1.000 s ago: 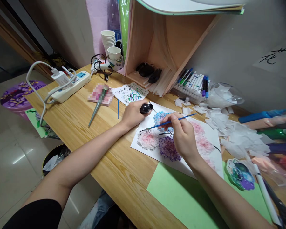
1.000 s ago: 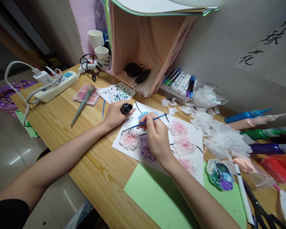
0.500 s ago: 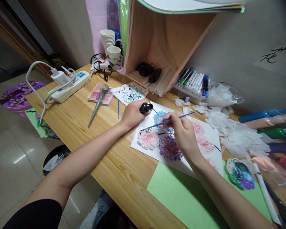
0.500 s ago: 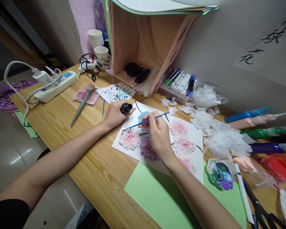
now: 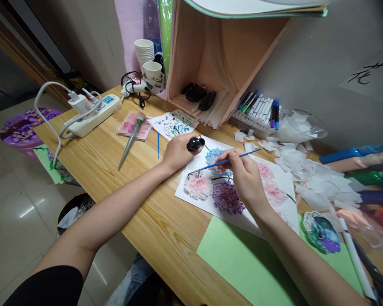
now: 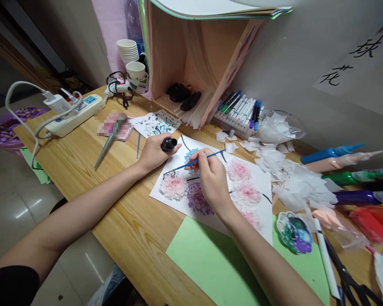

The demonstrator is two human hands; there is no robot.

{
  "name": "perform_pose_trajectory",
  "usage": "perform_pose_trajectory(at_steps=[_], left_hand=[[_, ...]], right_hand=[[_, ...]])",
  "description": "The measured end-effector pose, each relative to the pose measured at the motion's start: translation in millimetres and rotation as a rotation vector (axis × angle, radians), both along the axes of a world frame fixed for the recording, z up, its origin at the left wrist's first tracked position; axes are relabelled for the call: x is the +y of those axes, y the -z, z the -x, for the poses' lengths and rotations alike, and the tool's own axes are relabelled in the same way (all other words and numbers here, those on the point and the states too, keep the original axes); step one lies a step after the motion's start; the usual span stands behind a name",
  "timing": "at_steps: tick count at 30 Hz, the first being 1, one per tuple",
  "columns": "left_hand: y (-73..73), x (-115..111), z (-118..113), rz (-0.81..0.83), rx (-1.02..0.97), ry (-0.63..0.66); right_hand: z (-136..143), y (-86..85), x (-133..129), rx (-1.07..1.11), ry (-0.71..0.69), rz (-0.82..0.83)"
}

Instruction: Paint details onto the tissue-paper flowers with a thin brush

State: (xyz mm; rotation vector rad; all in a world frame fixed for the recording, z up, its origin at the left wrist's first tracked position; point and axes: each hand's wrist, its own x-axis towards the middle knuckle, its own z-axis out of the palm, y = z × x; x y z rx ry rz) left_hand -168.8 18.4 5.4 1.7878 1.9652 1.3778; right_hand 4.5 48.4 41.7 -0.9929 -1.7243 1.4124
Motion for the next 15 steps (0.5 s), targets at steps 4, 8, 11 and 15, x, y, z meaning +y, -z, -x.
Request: perform_pose_trajectory(at_steps=[4, 8, 11, 15], left_hand=[[0.4, 0.3, 0.2, 0.011, 0.006, -0.006], [0.1, 0.4, 0.4, 0.006, 0.016, 0.001], [-0.2, 0.3, 0.4, 0.016, 0.016, -0.005], [0.1, 0.5, 0.6, 0.011, 0.010, -0.005]], right_hand=[[-1.3, -2.5, 1.8, 0.018, -0.012, -0.003], [-0.9, -1.7, 0.9, 0.015, -0.059, 0.003], [-0.4, -0.9, 0.2, 0.004, -0.047, -0.011], [-1.5, -3.3, 1.1, 0.004, -0.020, -0.029]])
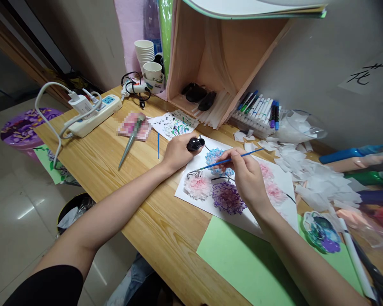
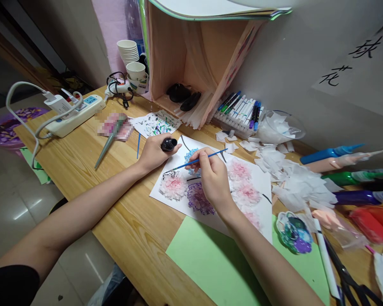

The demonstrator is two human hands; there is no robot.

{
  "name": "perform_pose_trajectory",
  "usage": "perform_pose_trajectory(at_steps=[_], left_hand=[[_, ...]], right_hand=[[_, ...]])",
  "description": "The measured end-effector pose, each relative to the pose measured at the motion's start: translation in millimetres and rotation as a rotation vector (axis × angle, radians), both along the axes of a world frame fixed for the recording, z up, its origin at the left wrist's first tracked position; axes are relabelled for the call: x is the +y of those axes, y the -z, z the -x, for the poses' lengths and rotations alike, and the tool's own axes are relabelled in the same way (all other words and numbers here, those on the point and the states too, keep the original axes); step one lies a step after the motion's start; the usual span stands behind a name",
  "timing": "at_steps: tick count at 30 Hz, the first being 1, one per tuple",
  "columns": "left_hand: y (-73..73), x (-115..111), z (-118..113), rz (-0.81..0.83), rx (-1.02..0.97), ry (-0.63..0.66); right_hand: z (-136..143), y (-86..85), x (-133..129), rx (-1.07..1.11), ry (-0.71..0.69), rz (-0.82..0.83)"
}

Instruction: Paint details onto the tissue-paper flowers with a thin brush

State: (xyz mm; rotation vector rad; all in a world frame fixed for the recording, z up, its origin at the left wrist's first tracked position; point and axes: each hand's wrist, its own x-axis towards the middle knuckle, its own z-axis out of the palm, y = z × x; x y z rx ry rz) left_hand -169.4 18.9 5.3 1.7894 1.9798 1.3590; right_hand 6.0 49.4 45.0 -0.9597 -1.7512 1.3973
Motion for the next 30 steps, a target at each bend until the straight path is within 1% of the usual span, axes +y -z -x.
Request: perform_pose_trajectory(at_steps=[6, 12, 17, 21, 25, 30], left_hand=[[0.1, -0.1, 0.1, -0.006, -0.007, -0.001], [-1.8, -0.7, -0.5, 0.015, 0.007, -0.005], [-1.1, -0.5, -0.1, 0.004, -0.002, -0.003], [-1.0, -0.4, 0.1, -0.002, -0.009, -0.001], [-1.6, -0.5, -0.2, -0.005, -0.016, -0.001], [-1.6, -0.5, -0.3, -0.007, -0.022, 0.002]], right_hand=[[-0.6, -2.2, -0.8, 0.005, -0.057, -0.002], [-0.6, -0.1, -4.1, -0.053, -0.075, -0.084], [-1.7, -2.3, -5.6, -0.058, -0.076, -0.164], [-2.7, -4.9, -6.5, -0.021, -0.090, -0.172], [-3.4, -5.3, -7.3, -0.032, -0.101, -0.179], [-2.8, -5.3, -7.0, -0.032, -0.080, -0.186]])
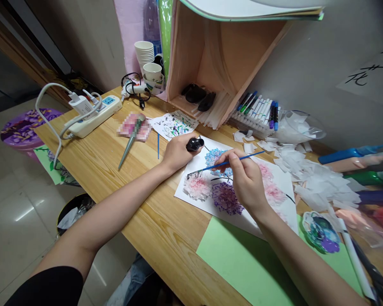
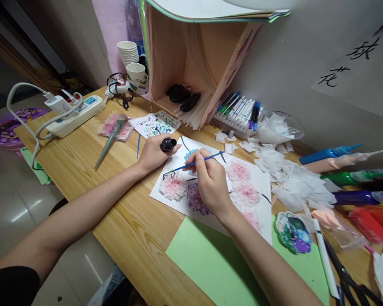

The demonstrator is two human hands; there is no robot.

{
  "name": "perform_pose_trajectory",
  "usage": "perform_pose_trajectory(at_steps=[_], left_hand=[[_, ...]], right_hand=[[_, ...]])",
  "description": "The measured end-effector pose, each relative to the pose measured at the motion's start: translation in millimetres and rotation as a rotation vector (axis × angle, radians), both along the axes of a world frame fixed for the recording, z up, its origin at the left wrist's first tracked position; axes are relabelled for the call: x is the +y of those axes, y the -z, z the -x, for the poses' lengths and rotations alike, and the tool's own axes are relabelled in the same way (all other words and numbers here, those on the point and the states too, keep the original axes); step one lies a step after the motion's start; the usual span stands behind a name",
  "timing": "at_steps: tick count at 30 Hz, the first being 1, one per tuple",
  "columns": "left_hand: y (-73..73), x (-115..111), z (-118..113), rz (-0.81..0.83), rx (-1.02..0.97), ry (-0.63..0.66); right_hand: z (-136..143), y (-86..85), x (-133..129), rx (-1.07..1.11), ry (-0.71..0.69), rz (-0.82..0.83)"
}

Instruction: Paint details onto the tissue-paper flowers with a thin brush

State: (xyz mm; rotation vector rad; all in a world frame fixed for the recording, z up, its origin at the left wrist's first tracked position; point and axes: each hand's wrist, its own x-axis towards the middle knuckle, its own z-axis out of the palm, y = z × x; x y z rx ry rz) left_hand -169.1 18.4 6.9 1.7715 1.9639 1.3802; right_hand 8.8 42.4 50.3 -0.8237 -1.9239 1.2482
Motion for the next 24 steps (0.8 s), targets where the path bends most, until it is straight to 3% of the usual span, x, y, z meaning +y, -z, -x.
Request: perform_pose_trajectory(at_steps=[7, 12, 17, 24], left_hand=[[0.1, 0, 0, -0.021, 0.017, 0.001], [-1.3, -2, 0, 0.011, 0.054, 0.015], [-1.6, -3, 1, 0.044, 0.069, 0.085], [-3.2, -4, 2, 0.066, 0.101, 0.151]], right_hand=[[-4, -12.9, 6, 0.302, 0.108, -0.010], [-7, -24.1, 7, 0.517, 0.247, -0.200], [-9, -28.7, 4, 0.460, 0.309, -0.460], [-14, -27.3, 2, 0.236, 0.154, -0.500]])
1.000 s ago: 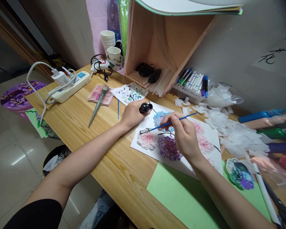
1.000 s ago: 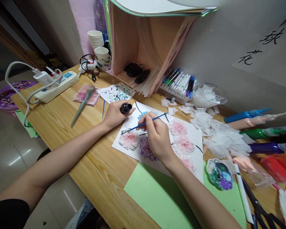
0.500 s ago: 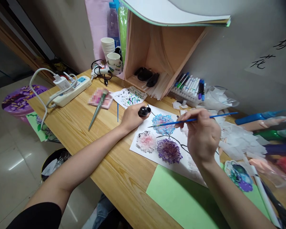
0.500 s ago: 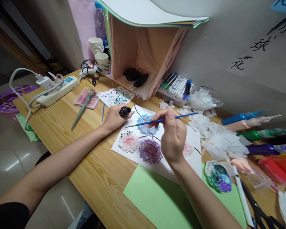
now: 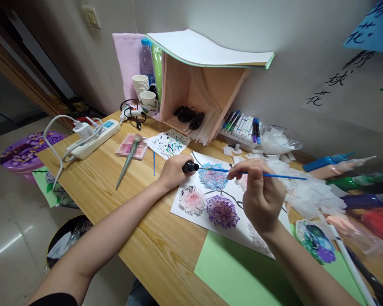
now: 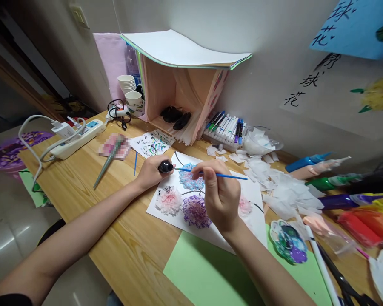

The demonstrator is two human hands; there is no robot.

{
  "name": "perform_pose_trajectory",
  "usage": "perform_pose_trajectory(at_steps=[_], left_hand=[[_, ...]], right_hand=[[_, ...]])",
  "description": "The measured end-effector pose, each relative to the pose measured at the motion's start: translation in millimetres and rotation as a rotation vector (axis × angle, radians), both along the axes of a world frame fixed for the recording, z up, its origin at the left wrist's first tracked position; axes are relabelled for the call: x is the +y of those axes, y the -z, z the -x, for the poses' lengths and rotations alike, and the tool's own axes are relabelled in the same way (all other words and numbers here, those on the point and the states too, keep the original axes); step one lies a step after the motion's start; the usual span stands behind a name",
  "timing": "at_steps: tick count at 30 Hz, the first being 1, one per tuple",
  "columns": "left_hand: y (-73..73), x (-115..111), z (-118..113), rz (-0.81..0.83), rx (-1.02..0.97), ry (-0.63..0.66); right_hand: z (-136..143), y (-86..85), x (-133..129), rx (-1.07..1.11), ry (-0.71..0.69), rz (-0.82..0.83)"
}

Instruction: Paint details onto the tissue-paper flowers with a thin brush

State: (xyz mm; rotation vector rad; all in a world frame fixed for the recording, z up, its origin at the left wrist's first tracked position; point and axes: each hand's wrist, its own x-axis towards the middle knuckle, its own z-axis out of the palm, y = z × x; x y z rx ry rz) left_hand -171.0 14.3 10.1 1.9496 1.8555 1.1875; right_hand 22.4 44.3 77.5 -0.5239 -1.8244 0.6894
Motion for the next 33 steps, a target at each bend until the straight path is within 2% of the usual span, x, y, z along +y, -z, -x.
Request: perform_pose_trajectory(at_steps=[7, 10, 12, 15, 17, 20, 24, 28, 30, 33], left_hand=[[-1.5, -1, 0, 0.000, 0.016, 0.016], [-1.7, 0, -2, -0.011, -0.052, 0.000], [-2.0, 2, -1, -0.032, -0.160, -0.070], [-3.2, 6, 5, -0.044, -0.376, -0.242], [-3.6, 6, 13, -0.017, -0.485, -0.319], [-0.9, -3, 25, 0.047, -0.554, -0.329], [9.0, -20, 32, 0.122, -0.560, -0.299], [10.9, -30, 29, 0.136, -0.428, -0.251], [7.9, -31, 27, 0.145, -0.373, -0.234], [5.9, -28, 29, 0.166, -0.357, -0.224]], right_hand=[[-2, 1.9, 1, -0.058, -0.020, 0.028], [0, -0.3, 1, 0.030, -0.004, 0.049], [1, -5.6, 2, 0.182, 0.044, 0.069], [-2, -19.5, 7, 0.398, 0.090, 0.133], [-10, -28.8, 12, 0.495, 0.075, 0.239], [-30, -33.5, 20, 0.542, 0.004, 0.477], [-65, -19.8, 29, 0.571, 0.007, 0.831], [-95, -4.5, 33, 0.679, 0.077, 1.204], [-106, -1.5, 32, 0.723, 0.079, 1.269], [-121, -1.1, 26, 0.696, 0.061, 1.226]])
